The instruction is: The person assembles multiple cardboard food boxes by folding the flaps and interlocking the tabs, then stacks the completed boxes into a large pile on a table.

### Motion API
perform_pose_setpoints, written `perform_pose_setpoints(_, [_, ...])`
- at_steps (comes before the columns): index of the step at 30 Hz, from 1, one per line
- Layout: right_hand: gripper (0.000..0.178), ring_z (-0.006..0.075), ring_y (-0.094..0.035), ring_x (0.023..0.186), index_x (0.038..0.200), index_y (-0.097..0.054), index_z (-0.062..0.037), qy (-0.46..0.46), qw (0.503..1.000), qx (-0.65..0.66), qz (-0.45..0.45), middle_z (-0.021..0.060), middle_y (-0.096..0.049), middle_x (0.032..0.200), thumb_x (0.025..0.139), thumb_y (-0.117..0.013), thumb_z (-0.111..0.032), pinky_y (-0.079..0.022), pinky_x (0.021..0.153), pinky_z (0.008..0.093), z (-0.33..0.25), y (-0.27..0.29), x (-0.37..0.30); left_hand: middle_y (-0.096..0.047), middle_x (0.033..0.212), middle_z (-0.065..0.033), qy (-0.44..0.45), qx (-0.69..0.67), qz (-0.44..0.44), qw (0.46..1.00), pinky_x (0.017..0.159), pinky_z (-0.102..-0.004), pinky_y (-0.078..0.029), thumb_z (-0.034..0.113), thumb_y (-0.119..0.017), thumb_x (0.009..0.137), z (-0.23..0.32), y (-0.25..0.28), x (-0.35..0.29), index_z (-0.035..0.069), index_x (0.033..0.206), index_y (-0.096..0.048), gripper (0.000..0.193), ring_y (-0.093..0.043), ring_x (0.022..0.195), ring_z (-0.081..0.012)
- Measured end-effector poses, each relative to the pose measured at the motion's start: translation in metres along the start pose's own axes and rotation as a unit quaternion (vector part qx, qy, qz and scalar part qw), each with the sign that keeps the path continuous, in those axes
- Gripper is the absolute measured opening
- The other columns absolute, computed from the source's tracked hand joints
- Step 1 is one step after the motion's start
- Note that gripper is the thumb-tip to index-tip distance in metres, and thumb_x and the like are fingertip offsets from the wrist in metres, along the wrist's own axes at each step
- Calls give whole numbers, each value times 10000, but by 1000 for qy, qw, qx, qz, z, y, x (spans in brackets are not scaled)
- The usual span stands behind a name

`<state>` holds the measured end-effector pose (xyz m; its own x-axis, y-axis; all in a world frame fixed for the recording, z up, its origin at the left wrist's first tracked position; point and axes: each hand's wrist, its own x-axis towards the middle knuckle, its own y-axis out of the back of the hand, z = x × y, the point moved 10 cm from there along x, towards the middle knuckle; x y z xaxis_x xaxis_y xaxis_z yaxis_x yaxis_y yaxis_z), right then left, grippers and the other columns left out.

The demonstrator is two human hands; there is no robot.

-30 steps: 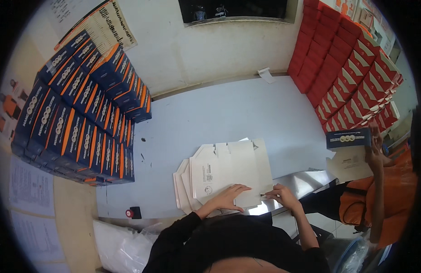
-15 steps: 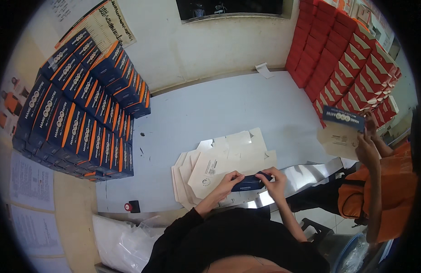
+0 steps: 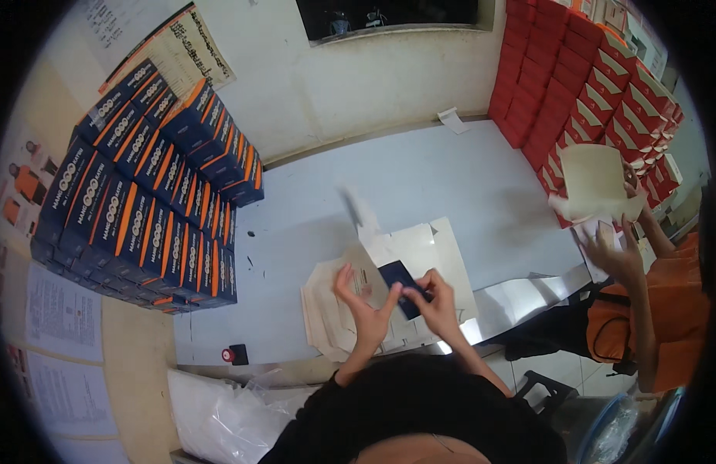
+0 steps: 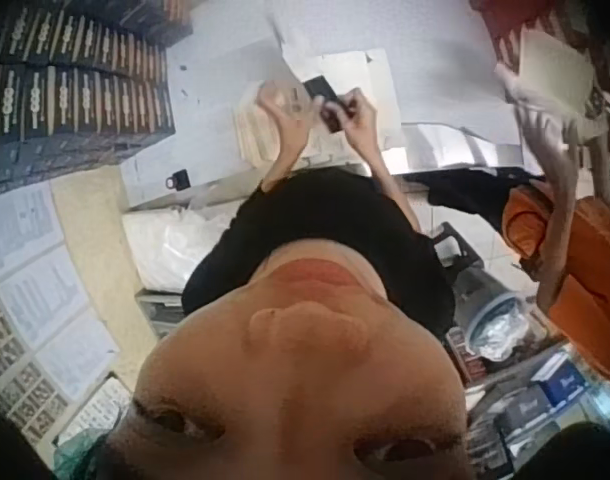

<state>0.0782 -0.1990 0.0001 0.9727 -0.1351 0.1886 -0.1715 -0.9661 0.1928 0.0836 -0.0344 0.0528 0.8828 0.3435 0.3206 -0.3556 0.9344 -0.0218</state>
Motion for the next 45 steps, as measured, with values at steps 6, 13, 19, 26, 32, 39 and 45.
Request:
perform_pose_setpoints(6, [778, 245, -348, 1204, 1214, -410, -76, 121, 969, 31, -213, 117, -318, 1304, 610, -862, -267, -320, 994, 403, -54, -39, -5, -577, 1014, -95, 98, -38, -189, 976, 714, -252, -476, 132, -772, 725, -63, 19, -5, 17, 1052, -565, 404, -567, 895, -150])
perform_pose_setpoints(13, [414, 179, -566, 973, 1127, -521, 45, -73, 938, 338, -18, 92, -568, 1072, 764, -712, -12, -475, 862, 327, -48, 19, 7, -597, 1018, -88, -289, 207, -244, 902, 764, -343, -506, 52, -776, 615, 17, 6, -11, 49, 1109, -642, 512, -612, 913, -249])
perform_pose_setpoints(19, [454, 160, -571, 932, 1160, -554, 39, -76, 950, 287, -95, 110, -581, 1141, 737, -719, 33, -516, 784, 298, -63, 7, 10, -588, 1095, -114, -264, 130, -249, 922, 973, -441, -433, 0, -748, 655, 25, 5, -8, 30, 1116, -627, 478, -578, 1087, -293])
perform_pose_setpoints(26, [276, 118, -609, 779, 966, -636, 30, -50, 971, 233, -15, 54, -655, 894, 721, -755, -17, -515, 700, 275, -52, 26, 16, -534, 1167, -156, -233, 71, -260, 934, 1016, -438, -393, -50, -737, 659, 30, 9, -12, -1, 1188, -498, 582, -537, 1136, -319])
perform_pose_setpoints(32, [277, 89, -547, 647, 837, -600, -66, 48, 998, -24, -17, -16, -557, 705, 685, -819, -140, -469, 578, 248, -63, 4, -18, -501, 1153, -231, -128, -105, -200, 966, 1010, -437, -394, -51, -691, 674, 36, 24, -7, 22, 1101, -342, 556, -478, 1183, -364])
perform_pose_setpoints(39, [384, 116, -537, 867, 1087, -529, -46, -251, 879, 333, -231, 38, -545, 938, 769, -737, -102, -476, 656, 251, -16, -43, -34, -388, 1205, -183, -118, -64, -287, 949, 1033, -425, -308, 3, -703, 688, 50, 7, -22, 53, 1166, -391, 574, -392, 1213, -320])
perform_pose_setpoints(45, [568, 262, -479, 1086, 1296, -402, -56, 166, 887, -56, -426, 144, -459, 1223, 861, -617, -351, -421, 883, 394, -72, -68, -36, -324, 1187, -144, -18, -47, -150, 987, 1032, -400, -313, 73, -726, 697, -16, 39, 8, 44, 1233, -333, 666, -384, 1209, -314])
